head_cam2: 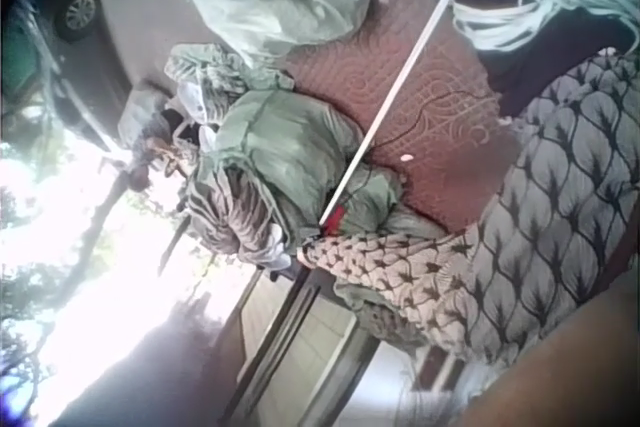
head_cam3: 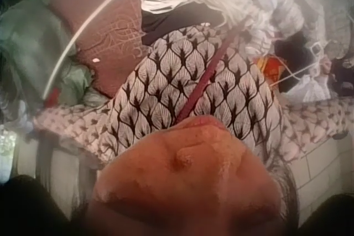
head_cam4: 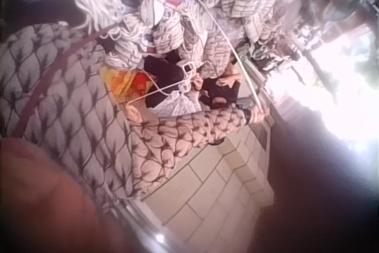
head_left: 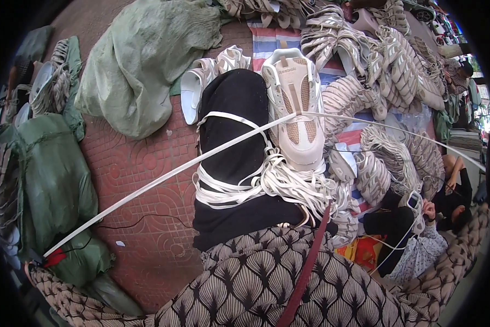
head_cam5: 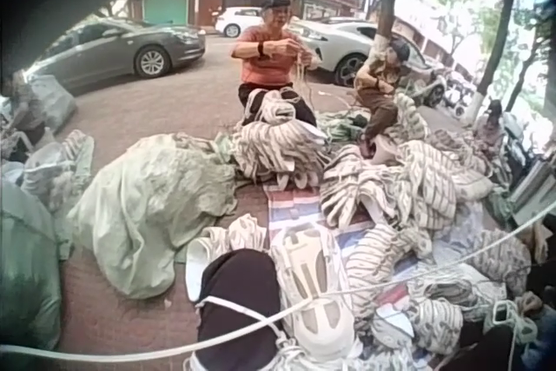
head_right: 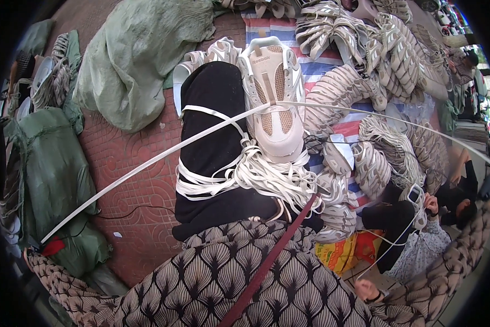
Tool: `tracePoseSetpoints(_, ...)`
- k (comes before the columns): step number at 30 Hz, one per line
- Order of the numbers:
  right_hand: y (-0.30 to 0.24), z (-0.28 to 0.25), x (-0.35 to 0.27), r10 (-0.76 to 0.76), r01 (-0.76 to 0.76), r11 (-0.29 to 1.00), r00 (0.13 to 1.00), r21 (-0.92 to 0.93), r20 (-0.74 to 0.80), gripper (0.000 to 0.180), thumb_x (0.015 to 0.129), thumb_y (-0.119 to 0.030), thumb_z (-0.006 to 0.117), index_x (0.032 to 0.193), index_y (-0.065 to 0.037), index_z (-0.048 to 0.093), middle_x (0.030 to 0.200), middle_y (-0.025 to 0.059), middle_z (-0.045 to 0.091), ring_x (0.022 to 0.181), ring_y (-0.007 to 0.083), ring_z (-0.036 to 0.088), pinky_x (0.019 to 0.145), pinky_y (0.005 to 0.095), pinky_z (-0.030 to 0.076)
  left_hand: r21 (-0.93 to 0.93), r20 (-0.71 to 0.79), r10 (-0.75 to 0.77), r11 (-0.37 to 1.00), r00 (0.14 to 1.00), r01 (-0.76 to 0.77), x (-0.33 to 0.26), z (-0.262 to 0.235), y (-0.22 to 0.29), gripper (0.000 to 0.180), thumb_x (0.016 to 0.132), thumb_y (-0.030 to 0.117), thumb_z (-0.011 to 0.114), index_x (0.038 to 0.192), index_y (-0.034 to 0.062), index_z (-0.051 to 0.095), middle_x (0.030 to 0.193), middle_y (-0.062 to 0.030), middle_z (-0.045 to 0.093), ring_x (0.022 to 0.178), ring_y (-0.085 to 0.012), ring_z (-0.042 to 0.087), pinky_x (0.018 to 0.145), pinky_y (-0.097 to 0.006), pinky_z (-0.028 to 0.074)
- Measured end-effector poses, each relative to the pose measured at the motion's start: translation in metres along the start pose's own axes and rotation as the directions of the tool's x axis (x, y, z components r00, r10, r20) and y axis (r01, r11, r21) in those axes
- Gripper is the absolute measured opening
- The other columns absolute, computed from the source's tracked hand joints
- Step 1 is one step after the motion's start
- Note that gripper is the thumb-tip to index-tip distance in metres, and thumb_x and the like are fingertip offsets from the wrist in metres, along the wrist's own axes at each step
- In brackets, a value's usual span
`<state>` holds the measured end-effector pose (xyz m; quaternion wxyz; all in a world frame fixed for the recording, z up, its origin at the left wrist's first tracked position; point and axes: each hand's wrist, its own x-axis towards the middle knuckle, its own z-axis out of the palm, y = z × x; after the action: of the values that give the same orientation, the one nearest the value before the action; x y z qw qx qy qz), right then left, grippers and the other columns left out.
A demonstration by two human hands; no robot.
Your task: Lacing up white sneakers and tying the laces in a production or finishing setting.
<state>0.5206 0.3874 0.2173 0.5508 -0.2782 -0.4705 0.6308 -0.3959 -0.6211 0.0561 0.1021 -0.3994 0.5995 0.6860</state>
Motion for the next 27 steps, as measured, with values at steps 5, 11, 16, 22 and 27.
tracePoseSetpoints(5, -0.006, 0.003, 0.009, -0.029, 0.006, 0.935, 0.998, -0.355, -0.060, 0.038, 0.091, -0.006, 0.044, 0.127, 0.004, 0.046, 0.109, 0.0101, 0.052, 0.088, 0.0169, 0.055, 0.073, 0.0273, 0.046, 0.108, 0.094, 0.225, 0.966, 0.970, -0.234, 0.000, 0.045, -0.012, 0.042, 0.098, 0.031, 0.040, 0.131, 0.0058, 0.049, 0.085, 0.0014, 0.058, 0.052, -0.0106, 0.036, 0.049, -0.023, 0.032)
tracePoseSetpoints(11, 0.019, 0.048, 0.003, -0.087, 0.000, 0.697, 0.993, -0.717, -0.084, 0.042, 0.097, -0.016, 0.046, 0.135, 0.001, 0.044, 0.126, 0.0103, 0.054, 0.092, 0.0146, 0.058, 0.073, 0.0228, 0.046, 0.276, 0.521, 0.221, 0.870, 0.824, -0.408, -0.035, 0.196, -0.109, 0.035, 0.098, 0.018, 0.047, 0.130, 0.0045, 0.050, 0.087, 0.0060, 0.059, 0.052, -0.0026, 0.032, 0.043, -0.019, 0.026)
tracePoseSetpoints(16, 0.231, 0.205, -0.113, 0.349, -0.154, 0.805, 0.903, -0.572, 0.249, 0.029, 0.095, -0.015, 0.053, 0.121, -0.004, 0.053, 0.105, 0.0028, 0.063, 0.059, 0.0008, 0.037, 0.052, 0.0162, 0.031, 0.183, 0.884, 0.103, 0.821, 0.456, -0.541, -0.271, 0.366, -0.305, 0.046, 0.090, 0.012, 0.061, 0.131, -0.0024, 0.045, 0.114, -0.0044, 0.066, 0.056, 0.0021, 0.034, 0.048, -0.013, 0.027)
tracePoseSetpoints(22, 0.309, 0.268, -0.180, 0.594, -0.159, 0.649, 0.717, -0.744, 0.365, 0.012, 0.092, -0.016, 0.059, 0.093, -0.005, 0.064, 0.081, -0.0019, 0.062, 0.059, 0.0008, 0.045, 0.051, 0.0169, 0.033, -0.108, 0.994, 0.024, 0.296, -0.105, -0.949, -0.378, 0.394, -0.444, 0.015, 0.081, 0.009, 0.066, 0.094, 0.0015, 0.068, 0.082, -0.0063, 0.069, 0.069, -0.0110, 0.060, 0.063, -0.026, 0.048)
tracePoseSetpoints(27, 0.335, 0.272, -0.200, 0.273, 0.413, 0.548, 0.734, -0.727, 0.622, 0.008, 0.085, -0.007, 0.061, 0.084, 0.001, 0.064, 0.070, 0.0062, 0.060, 0.062, 0.0123, 0.054, 0.059, 0.0269, 0.044, -0.072, 0.997, -0.008, 0.094, -0.073, -0.993, -0.408, 0.380, -0.471, 0.015, 0.079, 0.008, 0.064, 0.092, 0.0021, 0.064, 0.081, -0.0144, 0.068, 0.074, -0.0273, 0.068, 0.065, -0.036, 0.051)
